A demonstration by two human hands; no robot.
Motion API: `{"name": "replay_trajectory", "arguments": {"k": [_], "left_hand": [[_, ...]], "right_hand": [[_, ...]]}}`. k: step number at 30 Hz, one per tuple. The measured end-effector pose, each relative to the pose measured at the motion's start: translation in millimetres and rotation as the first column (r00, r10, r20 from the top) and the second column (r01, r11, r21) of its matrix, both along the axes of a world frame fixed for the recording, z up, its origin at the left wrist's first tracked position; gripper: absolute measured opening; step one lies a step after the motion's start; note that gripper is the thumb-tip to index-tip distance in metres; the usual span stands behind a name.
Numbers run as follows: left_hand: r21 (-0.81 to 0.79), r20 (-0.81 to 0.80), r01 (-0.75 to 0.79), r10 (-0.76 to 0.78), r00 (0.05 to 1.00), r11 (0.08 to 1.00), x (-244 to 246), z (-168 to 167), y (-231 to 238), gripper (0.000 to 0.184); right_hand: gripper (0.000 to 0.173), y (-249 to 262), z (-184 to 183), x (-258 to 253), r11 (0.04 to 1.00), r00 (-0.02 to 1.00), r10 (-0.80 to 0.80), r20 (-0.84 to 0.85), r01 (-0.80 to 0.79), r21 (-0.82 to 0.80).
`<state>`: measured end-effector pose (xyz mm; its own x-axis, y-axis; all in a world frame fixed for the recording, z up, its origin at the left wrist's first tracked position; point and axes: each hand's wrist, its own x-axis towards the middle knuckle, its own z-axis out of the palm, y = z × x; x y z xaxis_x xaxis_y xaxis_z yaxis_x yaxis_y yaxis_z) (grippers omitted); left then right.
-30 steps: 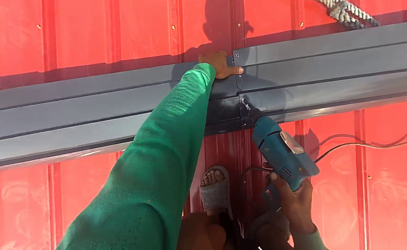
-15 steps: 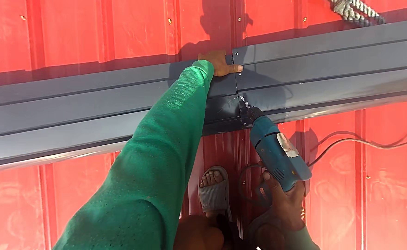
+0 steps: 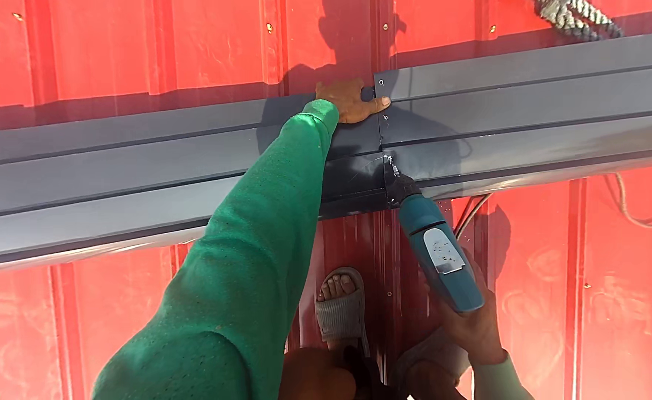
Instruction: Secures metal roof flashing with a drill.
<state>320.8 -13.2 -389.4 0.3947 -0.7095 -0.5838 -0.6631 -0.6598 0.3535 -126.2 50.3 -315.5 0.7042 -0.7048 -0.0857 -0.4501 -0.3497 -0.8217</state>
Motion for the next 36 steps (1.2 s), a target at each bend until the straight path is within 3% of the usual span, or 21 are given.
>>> {"name": "replay_trajectory", "arguments": {"k": [2, 5, 8, 11, 19, 24, 27, 33, 36], "left_hand": [[-0.009, 0.025, -0.024, 0.024, 0.999, 1.000, -2, 0, 1, 0.089], [-0.009, -0.009, -0.019, 0.018, 1.000, 1.000, 0, 4, 3, 0.091], [-0.032, -0.001, -0.032, 0.032, 0.999, 0.999, -3, 5, 7, 0.091], [-0.089, 0.083, -0.074, 0.081, 0.993, 0.993, -10, -2, 7, 0.088], [-0.301, 0.287, -0.082, 0.172, 0.942, 0.950, -28, 5, 13, 0.075], [-0.366, 0.360, -0.057, 0.198, 0.912, 0.929, -32, -6, 16, 0.069], [-0.356, 0.321, -0.071, 0.193, 0.927, 0.932, -30, -14, 13, 0.071], [-0.347, 0.331, -0.067, 0.189, 0.924, 0.936, -33, -9, 13, 0.070], [-0.366, 0.334, -0.050, 0.181, 0.925, 0.929, -34, -5, 19, 0.072]], "right_hand": [[0.055, -4, 0, -1, 0.922, 0.970, -0.197, 0.146, 0.133, 0.363], [0.056, -19, 2, -2, 0.642, 0.908, -0.390, 0.153, 0.149, 0.752], [0.061, -30, 2, -6, 0.459, 0.882, -0.458, 0.112, 0.126, 0.880], [0.058, -50, 6, -6, 0.394, 0.898, -0.430, 0.092, 0.095, 0.914], [0.044, -134, 44, 10, 0.523, 0.990, -0.139, -0.010, 0.082, 0.848], [0.042, -126, 52, 26, 0.649, 0.987, -0.134, -0.087, 0.154, 0.745], [0.043, -120, 57, 33, 0.713, 0.984, -0.130, -0.124, 0.180, 0.678], [0.047, -139, 70, 46, 0.679, 0.982, -0.039, -0.184, 0.161, 0.716], [0.045, -131, 75, 64, 0.711, 0.965, 0.139, -0.224, 0.060, 0.700]]}}
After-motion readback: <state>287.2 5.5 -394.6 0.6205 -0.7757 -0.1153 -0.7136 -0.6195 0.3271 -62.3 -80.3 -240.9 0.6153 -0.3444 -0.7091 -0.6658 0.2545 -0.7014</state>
